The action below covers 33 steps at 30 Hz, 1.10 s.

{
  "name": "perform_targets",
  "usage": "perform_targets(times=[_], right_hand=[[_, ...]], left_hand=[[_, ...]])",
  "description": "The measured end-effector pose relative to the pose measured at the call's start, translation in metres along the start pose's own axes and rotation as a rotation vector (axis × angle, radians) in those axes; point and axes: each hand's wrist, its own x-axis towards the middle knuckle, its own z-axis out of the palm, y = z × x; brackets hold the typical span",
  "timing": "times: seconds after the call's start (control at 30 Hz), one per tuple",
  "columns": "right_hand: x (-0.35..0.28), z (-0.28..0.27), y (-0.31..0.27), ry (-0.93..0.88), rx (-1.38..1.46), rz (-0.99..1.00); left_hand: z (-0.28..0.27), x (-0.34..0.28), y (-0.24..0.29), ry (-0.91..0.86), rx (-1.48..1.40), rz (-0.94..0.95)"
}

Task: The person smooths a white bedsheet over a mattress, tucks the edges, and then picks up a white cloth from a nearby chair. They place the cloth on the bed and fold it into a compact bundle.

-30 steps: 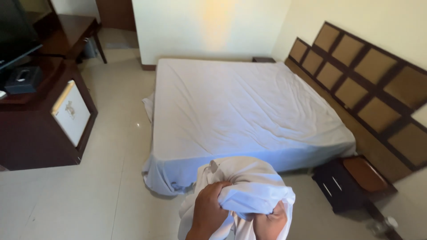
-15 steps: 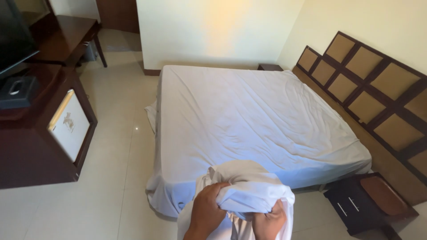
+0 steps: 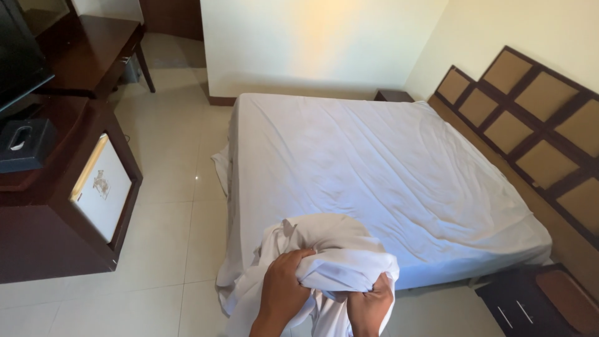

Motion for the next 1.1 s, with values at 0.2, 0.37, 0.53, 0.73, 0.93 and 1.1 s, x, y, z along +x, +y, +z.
perform_targets(times=[0.2,0.37,0.53,0.73,0.93,1.1], right_hand=[[0.032,0.04,0.012,-0.044,0.025,-0.016],[0.069,0.075,0.028,-0.08,0.043,-0.038],[0.099,0.088,0.049,-0.132,0.055,0.007],[0.124,0.103,0.062,-0.098,0.078,0.045],[0.143,0.129,0.076,-0.14,0.005,0.158],[0.156,0.154,0.081,-0.106,-0.117,0.16]], left_hand=[[0.003,0.036,-0.02,-0.005,0.019,-0.082],[0.01,0.076,-0.033,0.034,0.024,-0.108],[0.026,0.105,-0.033,0.055,0.031,-0.16],[0.043,0.131,-0.049,0.062,0.049,-0.112],[0.04,0.168,-0.061,0.041,0.036,-0.174],[0.035,0.203,-0.081,-0.023,0.036,-0.138]])
